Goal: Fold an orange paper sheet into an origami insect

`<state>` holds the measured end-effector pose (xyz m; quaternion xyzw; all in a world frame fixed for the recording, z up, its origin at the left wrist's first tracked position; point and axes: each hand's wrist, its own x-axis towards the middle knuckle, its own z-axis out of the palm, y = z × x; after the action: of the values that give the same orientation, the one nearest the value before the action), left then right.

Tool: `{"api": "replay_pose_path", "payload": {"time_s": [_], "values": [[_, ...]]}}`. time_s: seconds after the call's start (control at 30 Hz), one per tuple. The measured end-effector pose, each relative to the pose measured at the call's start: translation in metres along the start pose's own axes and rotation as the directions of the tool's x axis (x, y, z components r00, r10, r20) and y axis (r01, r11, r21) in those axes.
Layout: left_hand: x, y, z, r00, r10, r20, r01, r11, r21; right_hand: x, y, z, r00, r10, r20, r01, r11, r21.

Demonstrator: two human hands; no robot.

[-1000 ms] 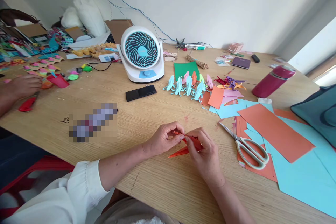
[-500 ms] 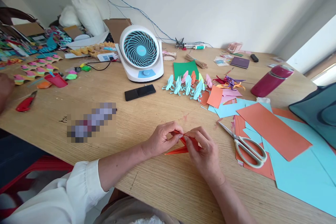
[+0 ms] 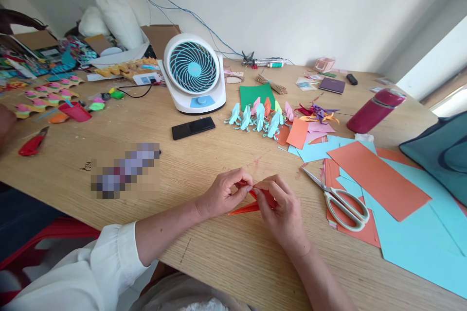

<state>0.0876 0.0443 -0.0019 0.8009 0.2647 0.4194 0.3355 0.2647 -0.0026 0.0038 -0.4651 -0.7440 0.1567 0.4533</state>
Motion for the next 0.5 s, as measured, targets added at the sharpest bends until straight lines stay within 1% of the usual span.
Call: {"api": "replay_pose_path", "payload": {"time_s": [0.2, 0.4, 0.5], "values": [[-0.0007, 0.0013, 0.0002, 1.0, -0.006, -0.022, 0.006, 1.0, 0.018, -0.002, -0.0009, -0.0007, 0.999, 0.033, -0.036, -0.032, 0.999, 0.026], [-0.0002, 0.0001, 0.0007, 1.0, 0.007, 0.004, -0.007, 1.0, -0.003, -0.0012, -0.0015, -0.0009, 1.0, 0.003, -0.027, -0.003, 1.0, 0.009], [0.0003, 0.001, 0.0003, 1.0, -0.007, -0.006, 0.007, 1.0, -0.013, -0.0001, -0.0022, -0.0009, 0.999, 0.022, -0.046, -0.021, 0.999, 0.025]]}}
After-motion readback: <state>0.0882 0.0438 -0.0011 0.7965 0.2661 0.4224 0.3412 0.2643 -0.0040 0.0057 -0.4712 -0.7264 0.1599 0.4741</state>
